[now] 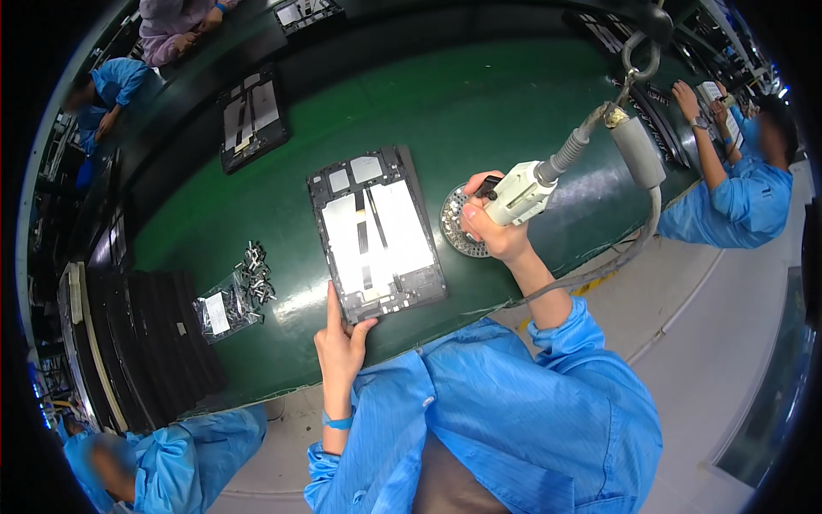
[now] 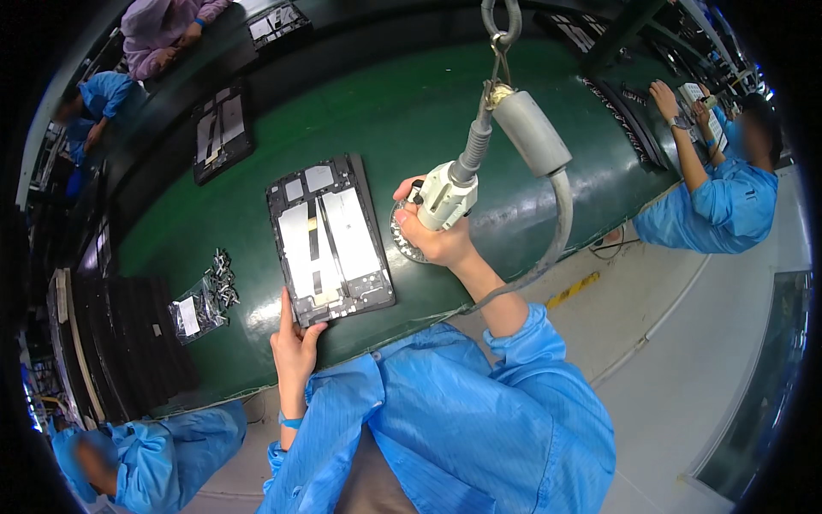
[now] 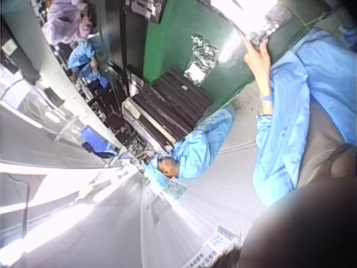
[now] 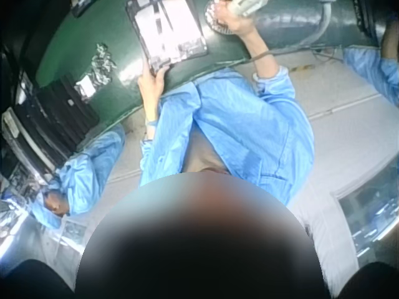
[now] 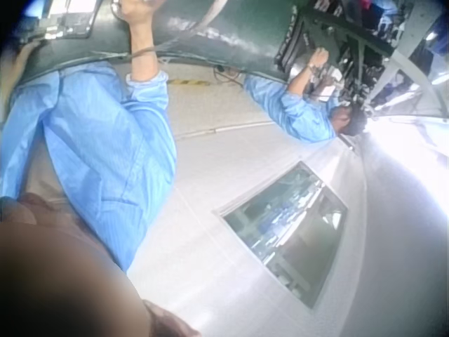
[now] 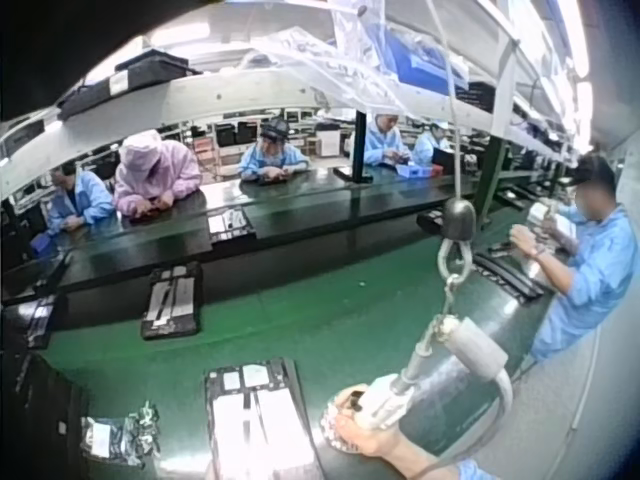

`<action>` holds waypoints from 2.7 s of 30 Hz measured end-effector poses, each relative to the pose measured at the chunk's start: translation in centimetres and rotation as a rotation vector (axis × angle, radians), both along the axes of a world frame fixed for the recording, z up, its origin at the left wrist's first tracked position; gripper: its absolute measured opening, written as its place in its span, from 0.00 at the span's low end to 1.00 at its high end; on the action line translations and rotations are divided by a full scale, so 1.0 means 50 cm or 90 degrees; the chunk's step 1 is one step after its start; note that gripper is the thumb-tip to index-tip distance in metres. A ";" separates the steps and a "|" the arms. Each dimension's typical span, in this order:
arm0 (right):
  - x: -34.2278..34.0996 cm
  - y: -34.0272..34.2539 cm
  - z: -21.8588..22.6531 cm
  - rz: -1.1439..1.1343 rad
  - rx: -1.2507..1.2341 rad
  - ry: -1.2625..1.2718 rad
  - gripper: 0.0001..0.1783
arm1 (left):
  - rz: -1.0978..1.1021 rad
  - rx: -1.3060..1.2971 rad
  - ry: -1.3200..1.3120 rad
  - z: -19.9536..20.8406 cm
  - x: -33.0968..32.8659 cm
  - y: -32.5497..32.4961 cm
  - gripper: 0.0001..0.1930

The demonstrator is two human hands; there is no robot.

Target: Installing internal components and screws into an electronic device chassis using an electric screwdriver.

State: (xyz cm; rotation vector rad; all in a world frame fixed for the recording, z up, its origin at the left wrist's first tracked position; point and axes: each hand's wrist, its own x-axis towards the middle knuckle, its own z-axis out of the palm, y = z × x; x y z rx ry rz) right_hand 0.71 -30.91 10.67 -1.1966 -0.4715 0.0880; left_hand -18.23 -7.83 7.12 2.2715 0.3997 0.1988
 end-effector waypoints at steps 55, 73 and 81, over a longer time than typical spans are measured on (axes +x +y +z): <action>-0.010 0.050 0.118 -0.103 -0.063 -0.113 0.23 | 0.038 0.376 -0.114 0.034 0.130 0.289 0.06; -0.005 0.118 0.121 -0.072 -0.076 -0.081 0.21 | -0.039 -0.185 -0.169 0.031 0.419 0.238 0.05; 0.013 0.123 0.121 -0.072 -0.074 -0.082 0.20 | -0.075 -0.126 -0.112 0.050 0.429 0.239 0.05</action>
